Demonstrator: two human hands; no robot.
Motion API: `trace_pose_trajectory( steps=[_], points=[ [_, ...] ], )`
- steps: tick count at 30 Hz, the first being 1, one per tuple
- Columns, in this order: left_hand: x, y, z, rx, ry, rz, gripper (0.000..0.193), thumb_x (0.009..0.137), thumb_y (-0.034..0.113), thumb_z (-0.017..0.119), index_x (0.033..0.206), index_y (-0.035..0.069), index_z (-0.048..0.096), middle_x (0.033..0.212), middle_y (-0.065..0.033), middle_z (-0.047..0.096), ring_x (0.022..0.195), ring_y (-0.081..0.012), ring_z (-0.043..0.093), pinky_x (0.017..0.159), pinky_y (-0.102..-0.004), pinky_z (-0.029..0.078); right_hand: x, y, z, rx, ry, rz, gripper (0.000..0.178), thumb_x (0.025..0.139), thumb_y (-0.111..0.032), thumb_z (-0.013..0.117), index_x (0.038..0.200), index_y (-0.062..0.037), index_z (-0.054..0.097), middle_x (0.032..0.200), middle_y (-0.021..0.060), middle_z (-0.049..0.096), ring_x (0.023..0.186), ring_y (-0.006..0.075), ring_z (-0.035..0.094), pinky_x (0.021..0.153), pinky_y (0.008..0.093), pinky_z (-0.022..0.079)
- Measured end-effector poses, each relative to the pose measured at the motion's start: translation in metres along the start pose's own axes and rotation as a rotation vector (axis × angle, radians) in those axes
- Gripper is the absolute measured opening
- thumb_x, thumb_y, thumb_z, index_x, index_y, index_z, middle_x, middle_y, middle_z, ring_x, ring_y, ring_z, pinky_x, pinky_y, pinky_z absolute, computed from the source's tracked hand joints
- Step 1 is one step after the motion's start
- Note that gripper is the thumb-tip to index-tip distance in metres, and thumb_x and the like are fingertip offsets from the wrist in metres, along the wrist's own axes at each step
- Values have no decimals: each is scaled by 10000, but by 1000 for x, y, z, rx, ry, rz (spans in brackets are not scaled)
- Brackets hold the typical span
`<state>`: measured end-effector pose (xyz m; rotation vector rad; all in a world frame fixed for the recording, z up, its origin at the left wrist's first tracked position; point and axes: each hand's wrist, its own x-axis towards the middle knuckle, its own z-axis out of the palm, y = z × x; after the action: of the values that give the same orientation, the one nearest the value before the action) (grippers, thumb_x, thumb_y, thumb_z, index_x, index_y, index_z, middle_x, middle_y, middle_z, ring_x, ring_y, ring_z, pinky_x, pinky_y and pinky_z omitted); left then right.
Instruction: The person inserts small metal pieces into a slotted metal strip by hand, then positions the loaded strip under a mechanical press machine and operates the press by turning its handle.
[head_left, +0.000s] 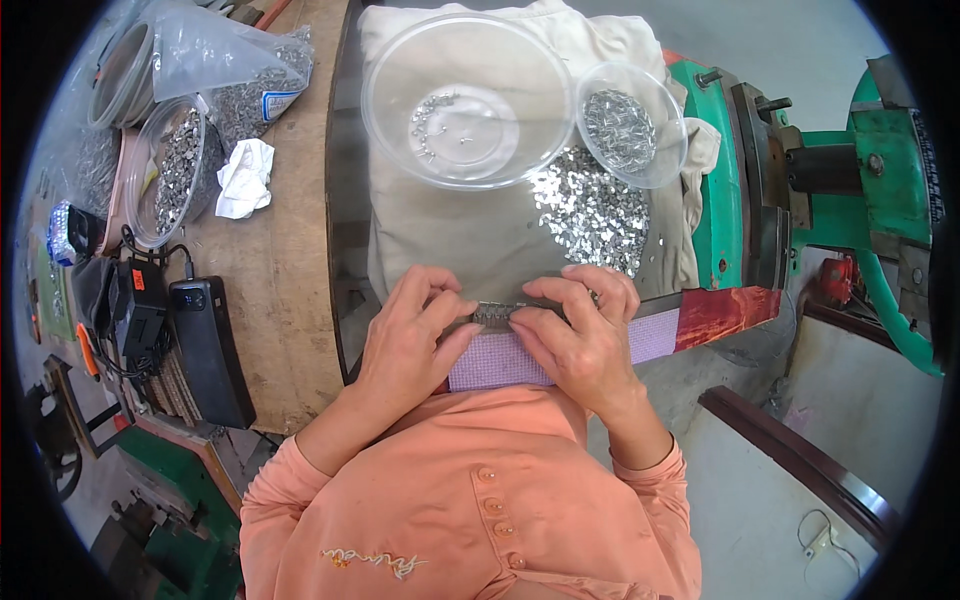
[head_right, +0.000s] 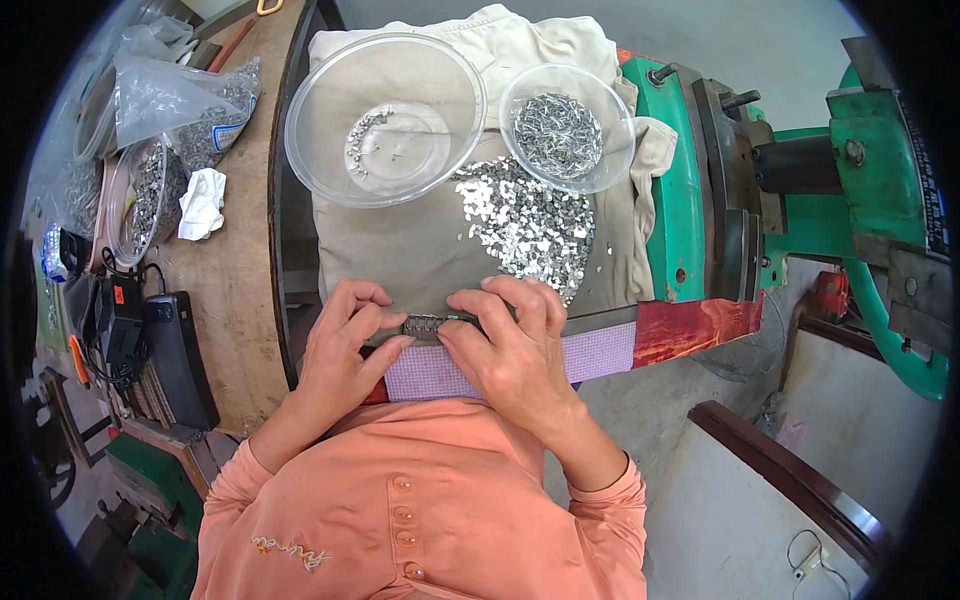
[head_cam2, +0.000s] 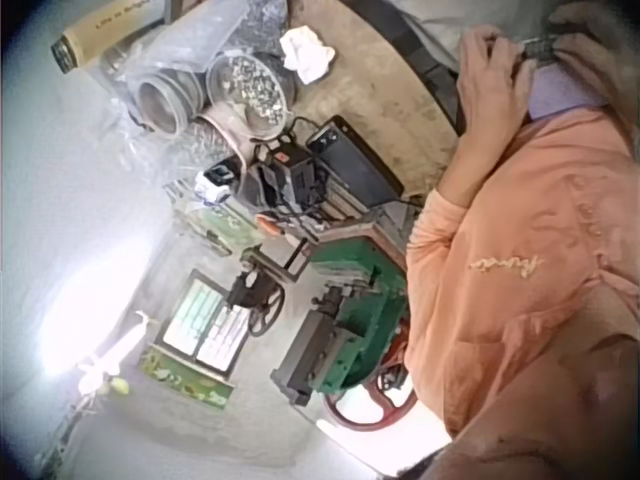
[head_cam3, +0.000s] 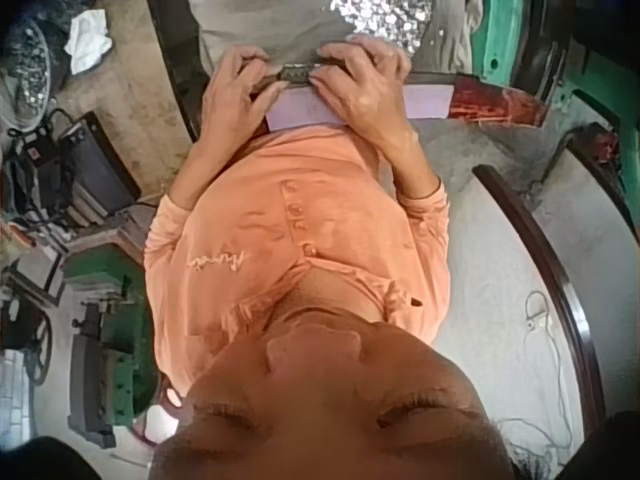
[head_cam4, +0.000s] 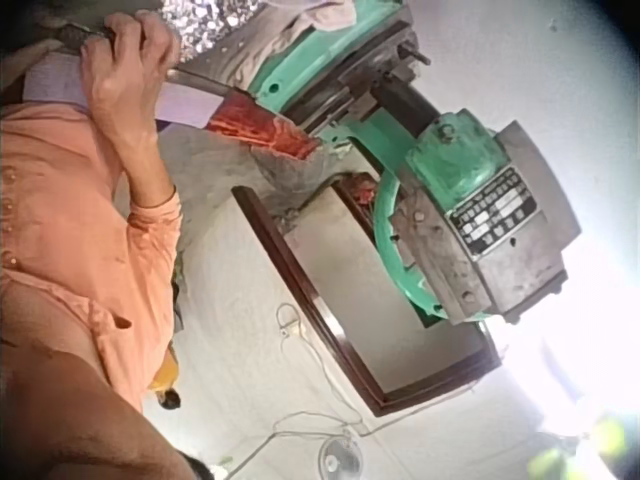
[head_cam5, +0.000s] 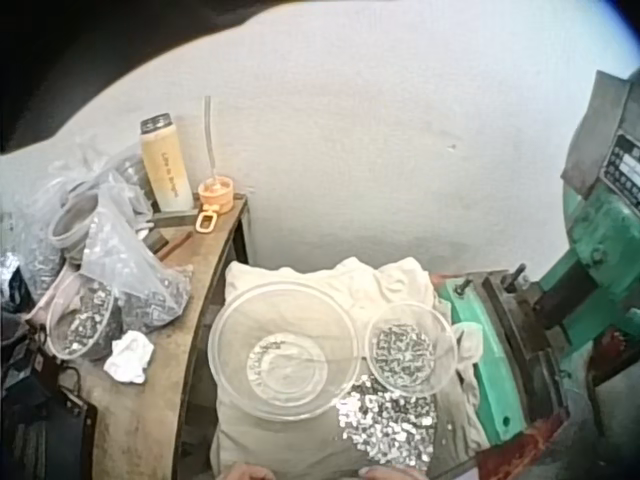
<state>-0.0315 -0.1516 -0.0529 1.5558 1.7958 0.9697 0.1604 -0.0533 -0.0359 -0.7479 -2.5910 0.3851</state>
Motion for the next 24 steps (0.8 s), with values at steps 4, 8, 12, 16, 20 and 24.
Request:
trace_pose_trajectory(
  steps=[4, 8, 12, 16, 20, 24],
  points=[
    [0, -1, 0, 10, -4, 2, 214, 778, 73, 783, 956, 21, 676, 1079, -107, 556, 943, -300, 614, 740, -420, 515, 6, 2, -1, -24, -48, -35, 166, 686, -172, 815, 827, -167, 727, 1096, -45, 661, 1135, 253, 514, 982, 424, 346],
    [1, 1, -2, 1, -24, -17, 213, 780, 74, 781, 955, 19, 671, 1082, -108, 556, 955, -304, 609, 747, -419, 513, 14, 5, -8, 94, -44, 18, 167, 697, -130, 807, 832, -128, 708, 1090, -20, 660, 1125, 256, 519, 998, 434, 336],
    [1, 0, -1, 11, -21, -7, 212, 782, 75, 778, 954, 17, 668, 1079, -108, 558, 958, -310, 606, 757, -415, 511, 26, 24, -2, 34, 1, 58, 146, 723, -118, 802, 831, -116, 704, 1072, -15, 651, 1137, 256, 515, 990, 448, 327],
    [3, 2, -2, 1, -27, -6, 218, 773, 69, 781, 950, 13, 665, 1072, -108, 560, 955, -312, 605, 756, -410, 511, 30, 41, 4, 28, -37, 88, 123, 745, -118, 794, 843, -109, 719, 1082, -3, 650, 1124, 272, 525, 995, 460, 324],
    [3, 0, -2, -13, -23, -1, 225, 764, 56, 784, 951, 12, 666, 1063, -110, 560, 951, -311, 605, 750, -405, 512, 37, 45, -5, 56, -116, 52, 137, 729, -97, 797, 846, -108, 726, 1088, -4, 649, 1137, 276, 519, 999, 459, 330],
    [4, 0, -3, -22, -25, -7, 230, 757, 42, 785, 953, 8, 671, 1052, -110, 560, 943, -309, 603, 741, -402, 512, 45, 46, -10, 73, -173, 65, 148, 718, -87, 800, 847, -117, 735, 1098, -6, 647, 1149, 273, 516, 1001, 459, 333]
  ],
)
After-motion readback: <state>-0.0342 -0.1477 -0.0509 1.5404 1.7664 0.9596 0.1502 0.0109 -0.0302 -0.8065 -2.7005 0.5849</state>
